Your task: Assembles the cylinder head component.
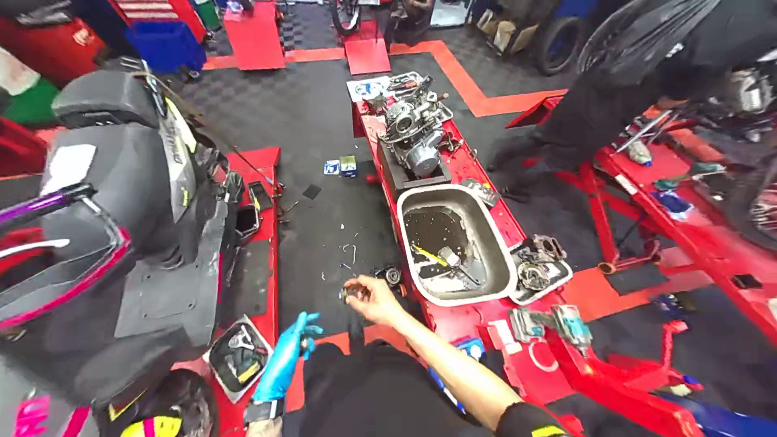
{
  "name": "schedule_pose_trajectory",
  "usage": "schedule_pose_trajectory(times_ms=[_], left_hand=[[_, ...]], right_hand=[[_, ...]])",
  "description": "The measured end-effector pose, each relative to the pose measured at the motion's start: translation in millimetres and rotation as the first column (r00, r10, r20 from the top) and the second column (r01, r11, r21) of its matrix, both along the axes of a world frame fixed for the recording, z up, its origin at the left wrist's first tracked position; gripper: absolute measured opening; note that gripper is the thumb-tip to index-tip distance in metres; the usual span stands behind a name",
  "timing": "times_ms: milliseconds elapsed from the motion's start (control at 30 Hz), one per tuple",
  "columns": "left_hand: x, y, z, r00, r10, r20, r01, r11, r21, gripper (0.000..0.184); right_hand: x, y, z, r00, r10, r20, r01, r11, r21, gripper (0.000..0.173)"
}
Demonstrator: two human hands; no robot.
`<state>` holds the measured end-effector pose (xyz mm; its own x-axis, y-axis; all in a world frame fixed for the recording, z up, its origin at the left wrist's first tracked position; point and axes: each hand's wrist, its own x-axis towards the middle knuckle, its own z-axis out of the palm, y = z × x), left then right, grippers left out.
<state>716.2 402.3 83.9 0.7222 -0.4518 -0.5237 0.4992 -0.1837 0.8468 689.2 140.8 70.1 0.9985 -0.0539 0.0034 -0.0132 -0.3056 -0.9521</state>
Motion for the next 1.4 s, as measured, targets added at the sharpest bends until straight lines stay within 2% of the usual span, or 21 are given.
schedule_pose_trajectory(times_ms=[67, 200, 333, 433, 533, 600, 733, 800, 867, 933, 1033, 1100, 1133, 1200, 1300, 1400], left_hand=[[56.1, 5.5, -28.8, 0.979, 0.166, -0.119, -0.149, 0.979, 0.142, 0.05], [142.3, 12.6, -70.7, 0.929, 0.302, -0.213, -0.294, 0.953, 0.069, 0.038], [242.9, -3.3, -107.4, 0.907, 0.346, -0.241, -0.357, 0.934, -0.001, 0.035], [326.6, -27.4, -122.6, 0.892, 0.373, -0.255, -0.399, 0.915, -0.056, 0.034], [417.4, -61.8, -119.7, 0.893, 0.375, -0.248, -0.409, 0.907, -0.102, 0.032], [477.5, -86.1, -105.4, 0.901, 0.364, -0.234, -0.395, 0.913, -0.099, 0.032], [568.9, -120.7, -81.6, 0.936, 0.298, -0.187, -0.319, 0.943, -0.094, 0.035], [603.2, -136.3, -77.9, 0.944, 0.275, -0.184, -0.296, 0.95, -0.098, 0.035], [626.9, -148.5, -77.2, 0.946, 0.266, -0.184, -0.285, 0.954, -0.088, 0.034], [641.2, -162.8, -75.0, 0.946, 0.267, -0.183, -0.283, 0.957, -0.07, 0.033], [647.0, -184.4, -79.4, 0.941, 0.28, -0.19, -0.299, 0.951, -0.078, 0.033], [642.7, -202.3, -82.6, 0.928, 0.305, -0.213, -0.323, 0.945, -0.056, 0.031], [638.9, -214.2, -84.2, 0.918, 0.32, -0.235, -0.337, 0.941, -0.033, 0.03], [631.2, -243.3, -87.9, 0.916, 0.299, -0.267, -0.312, 0.95, -0.008, 0.031], [621.0, -292.1, -85.4, 0.954, 0.138, -0.265, -0.149, 0.989, -0.022, 0.038], [618.5, -343.0, -71.0, 0.978, -0.016, -0.21, -0.001, 0.997, -0.08, 0.043]], right_hand=[[55.2, -49.4, 21.6, 0.986, -0.142, 0.084, 0.149, 0.986, -0.073, 0.032], [151.7, -165.4, 70.5, 0.931, -0.311, 0.192, 0.34, 0.93, -0.142, 0.034], [254.6, -277.9, 109.1, 0.908, -0.363, 0.209, 0.405, 0.888, -0.216, 0.034], [332.3, -342.4, 125.6, 0.911, -0.359, 0.203, 0.405, 0.871, -0.277, 0.032], [392.9, -390.7, 128.0, 0.908, -0.4, 0.125, 0.418, 0.843, -0.338, 0.032], [424.3, -413.1, 128.0, 0.902, -0.427, 0.063, 0.41, 0.801, -0.436, 0.029], [467.3, -444.1, 125.8, 0.935, -0.346, -0.082, 0.186, 0.673, -0.715, 0.028], [479.6, -439.7, 139.4, 0.936, -0.325, -0.133, 0.109, 0.63, -0.769, 0.03], [483.5, -436.5, 146.6, 0.925, -0.349, -0.15, 0.115, 0.634, -0.765, 0.036], [482.3, -445.0, 141.1, 0.914, -0.386, -0.127, 0.207, 0.711, -0.672, 0.046], [480.5, -464.5, 118.0, 0.915, -0.397, -0.077, 0.349, 0.872, -0.343, 0.052], [482.3, -475.2, 100.1, 0.921, -0.389, -0.017, 0.379, 0.907, -0.182, 0.047], [482.5, -477.4, 93.9, 0.917, -0.399, 0.015, 0.395, 0.9, -0.183, 0.043], [482.6, -481.2, 84.4, 0.901, -0.426, 0.079, 0.428, 0.847, -0.315, 0.036], [476.8, -483.0, 63.6, 0.895, -0.425, 0.136, 0.424, 0.716, -0.555, 0.035], [469.7, -476.9, 50.2, 0.896, -0.42, 0.143, 0.412, 0.668, -0.62, 0.033]])
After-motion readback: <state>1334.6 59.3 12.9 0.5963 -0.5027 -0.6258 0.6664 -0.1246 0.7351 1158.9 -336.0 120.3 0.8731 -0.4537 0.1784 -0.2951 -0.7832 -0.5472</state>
